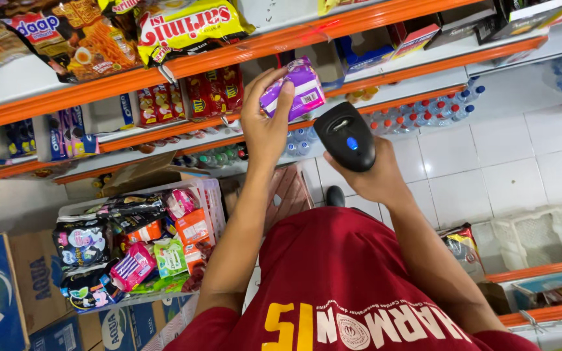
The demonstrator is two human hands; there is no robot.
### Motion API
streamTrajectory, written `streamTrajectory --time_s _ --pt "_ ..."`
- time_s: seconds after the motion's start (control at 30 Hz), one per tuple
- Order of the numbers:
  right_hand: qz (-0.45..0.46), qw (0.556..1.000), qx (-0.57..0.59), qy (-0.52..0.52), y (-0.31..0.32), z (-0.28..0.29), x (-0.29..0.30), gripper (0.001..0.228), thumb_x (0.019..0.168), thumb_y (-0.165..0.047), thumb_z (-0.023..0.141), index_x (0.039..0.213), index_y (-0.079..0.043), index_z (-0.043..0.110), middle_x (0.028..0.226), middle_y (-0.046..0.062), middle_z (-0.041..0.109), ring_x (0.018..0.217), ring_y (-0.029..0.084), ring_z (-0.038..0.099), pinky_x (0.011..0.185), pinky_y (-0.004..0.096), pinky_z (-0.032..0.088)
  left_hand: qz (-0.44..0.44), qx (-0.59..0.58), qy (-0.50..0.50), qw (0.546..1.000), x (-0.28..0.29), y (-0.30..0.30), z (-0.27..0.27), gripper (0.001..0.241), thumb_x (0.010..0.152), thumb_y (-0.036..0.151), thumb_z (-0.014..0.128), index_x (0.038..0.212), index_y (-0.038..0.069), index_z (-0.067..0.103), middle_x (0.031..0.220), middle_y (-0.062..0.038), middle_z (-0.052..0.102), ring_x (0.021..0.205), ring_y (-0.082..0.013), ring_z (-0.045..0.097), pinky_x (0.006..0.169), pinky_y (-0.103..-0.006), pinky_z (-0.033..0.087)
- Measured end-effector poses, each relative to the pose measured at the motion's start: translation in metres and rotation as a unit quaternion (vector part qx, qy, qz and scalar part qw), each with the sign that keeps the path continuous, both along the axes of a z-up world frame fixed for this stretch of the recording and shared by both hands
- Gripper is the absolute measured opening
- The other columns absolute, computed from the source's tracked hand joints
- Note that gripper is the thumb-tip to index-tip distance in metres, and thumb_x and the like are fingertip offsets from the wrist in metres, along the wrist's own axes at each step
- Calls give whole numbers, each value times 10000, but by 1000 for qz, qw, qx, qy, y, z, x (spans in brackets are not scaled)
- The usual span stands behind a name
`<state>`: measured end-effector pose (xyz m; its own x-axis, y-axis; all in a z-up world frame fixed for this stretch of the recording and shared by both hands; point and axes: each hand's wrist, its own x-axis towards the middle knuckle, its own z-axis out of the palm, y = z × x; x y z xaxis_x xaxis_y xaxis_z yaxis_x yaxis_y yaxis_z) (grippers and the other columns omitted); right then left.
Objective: The person uses a handheld barcode scanner to scan various packaged hygiene products and feminine care items, including pads and liners, before returning them to the store shelves.
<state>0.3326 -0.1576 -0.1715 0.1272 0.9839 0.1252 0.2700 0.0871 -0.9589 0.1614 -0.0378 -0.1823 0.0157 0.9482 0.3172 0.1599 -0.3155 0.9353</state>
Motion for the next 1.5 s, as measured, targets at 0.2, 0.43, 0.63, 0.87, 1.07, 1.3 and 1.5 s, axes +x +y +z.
streamTrajectory --time_s 0.2,0.43,0.63,0.87,1.07,1.3,1.5 --pt "-19 998 -12 -58 3 4 -3 218 855 -139 838 903 4 681 731 23 685 630 64 582 583 285 497 -11 5 10 1000 4 5 2 275 995 209 745 1219 50 726 1287 -127 655 1250 -241 626 1113 -352 471" --pt "-8 1000 0 -22 4 8 -6 214 867 -139 827 943 2 685 762 51 698 687 70 590 622 282 510 5 32 45 998 8 4 5 269 981 212 758 1206 66 735 1287 -134 647 1253 -255 618 1113 -360 468" --pt "-12 999 -30 -30 5 14 -7 222 858 -157 821 950 1 694 768 60 722 692 73 628 629 286 529 6 46 47 998 12 4 7 280 980 215 764 1215 66 730 1290 -133 643 1251 -258 616 1116 -362 464" --pt "-38 999 -1 8 4 0 -7 206 905 -139 809 972 7 680 764 54 670 693 104 574 617 286 491 -12 45 28 999 13 1 12 278 997 204 751 1231 58 715 1332 -137 633 1271 -257 615 1139 -362 463" --pt "-61 977 12 206 24 8 26 312 981 -138 726 1269 -30 668 854 44 710 708 107 649 640 255 528 7 158 66 985 24 -35 51 318 923 224 806 1202 92 732 1445 -151 545 1366 -309 539 1166 -418 459" --pt "37 915 119 383 56 65 43 690 893 -25 760 1520 -18 474 1405 88 614 1259 163 637 1080 344 545 -74 421 109 898 38 -20 110 339 811 309 845 1102 166 748 1424 -83 522 1406 -339 444 1241 -546 357" --pt "5 914 172 368 69 99 41 686 876 77 766 1494 -30 488 1389 96 628 1275 205 630 1130 409 530 -117 298 -68 945 46 -7 143 714 978 156 751 1561 185 341 1621 -201 251 1517 -299 315 1169 -407 500"
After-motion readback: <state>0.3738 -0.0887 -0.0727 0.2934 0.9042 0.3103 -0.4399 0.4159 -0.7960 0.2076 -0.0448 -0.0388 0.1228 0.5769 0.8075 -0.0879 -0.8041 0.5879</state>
